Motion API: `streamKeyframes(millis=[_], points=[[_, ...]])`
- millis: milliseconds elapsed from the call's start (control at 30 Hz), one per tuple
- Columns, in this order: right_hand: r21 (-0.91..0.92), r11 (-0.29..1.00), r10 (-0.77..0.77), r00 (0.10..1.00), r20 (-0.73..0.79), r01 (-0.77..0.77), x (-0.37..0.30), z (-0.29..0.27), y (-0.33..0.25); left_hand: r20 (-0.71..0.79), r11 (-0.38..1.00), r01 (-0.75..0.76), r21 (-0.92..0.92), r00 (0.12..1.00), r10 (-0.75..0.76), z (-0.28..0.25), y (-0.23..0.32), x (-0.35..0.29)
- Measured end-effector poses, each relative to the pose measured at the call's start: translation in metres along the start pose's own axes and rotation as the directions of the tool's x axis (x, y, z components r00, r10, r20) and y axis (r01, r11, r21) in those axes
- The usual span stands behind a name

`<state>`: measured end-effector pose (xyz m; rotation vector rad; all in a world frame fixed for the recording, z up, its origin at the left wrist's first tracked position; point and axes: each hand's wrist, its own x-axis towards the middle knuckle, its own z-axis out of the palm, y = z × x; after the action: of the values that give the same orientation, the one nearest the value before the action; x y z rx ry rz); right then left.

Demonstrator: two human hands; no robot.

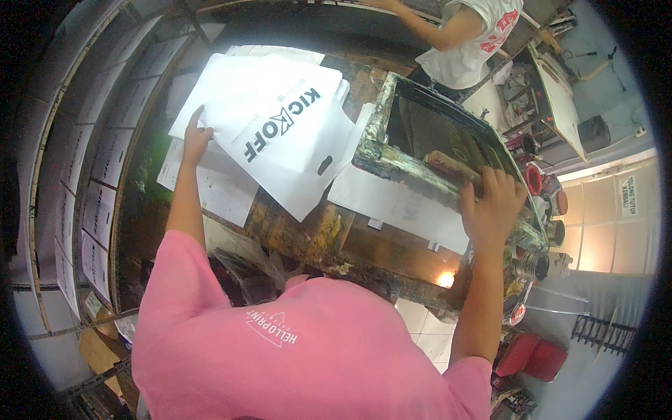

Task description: The person screen prints a design onto white plastic bags by lowering a screen frame, pulling ink across it with a squeegee, and lifting the frame to reveal the printed logo. They repeatedly place a new bag onto the platen and move the finished bags onto a stack.

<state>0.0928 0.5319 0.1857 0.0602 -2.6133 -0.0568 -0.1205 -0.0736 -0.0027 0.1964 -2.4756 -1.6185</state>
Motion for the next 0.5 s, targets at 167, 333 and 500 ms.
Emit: streamKeyframes(millis=[167,333,500], points=[[0.014,1.0,0.017,1.0,0.018,-0.017,-0.001,0.001,-0.004,-0.037,0.966,-0.148,0.211,0.987,0.159,-0.007,-0.035,0.03],[0.012,0.999,0.032,0.999,0.03,-0.032,-0.003,0.001,-0.005,-0.255,0.794,0.047,0.606,0.957,0.138,0.016,-0.029,0.026],[0.023,0.999,0.029,0.999,0.037,-0.029,-0.007,0.001,-0.007,-0.242,0.789,-0.199,0.581,0.884,0.401,0.078,0.032,-0.063]])
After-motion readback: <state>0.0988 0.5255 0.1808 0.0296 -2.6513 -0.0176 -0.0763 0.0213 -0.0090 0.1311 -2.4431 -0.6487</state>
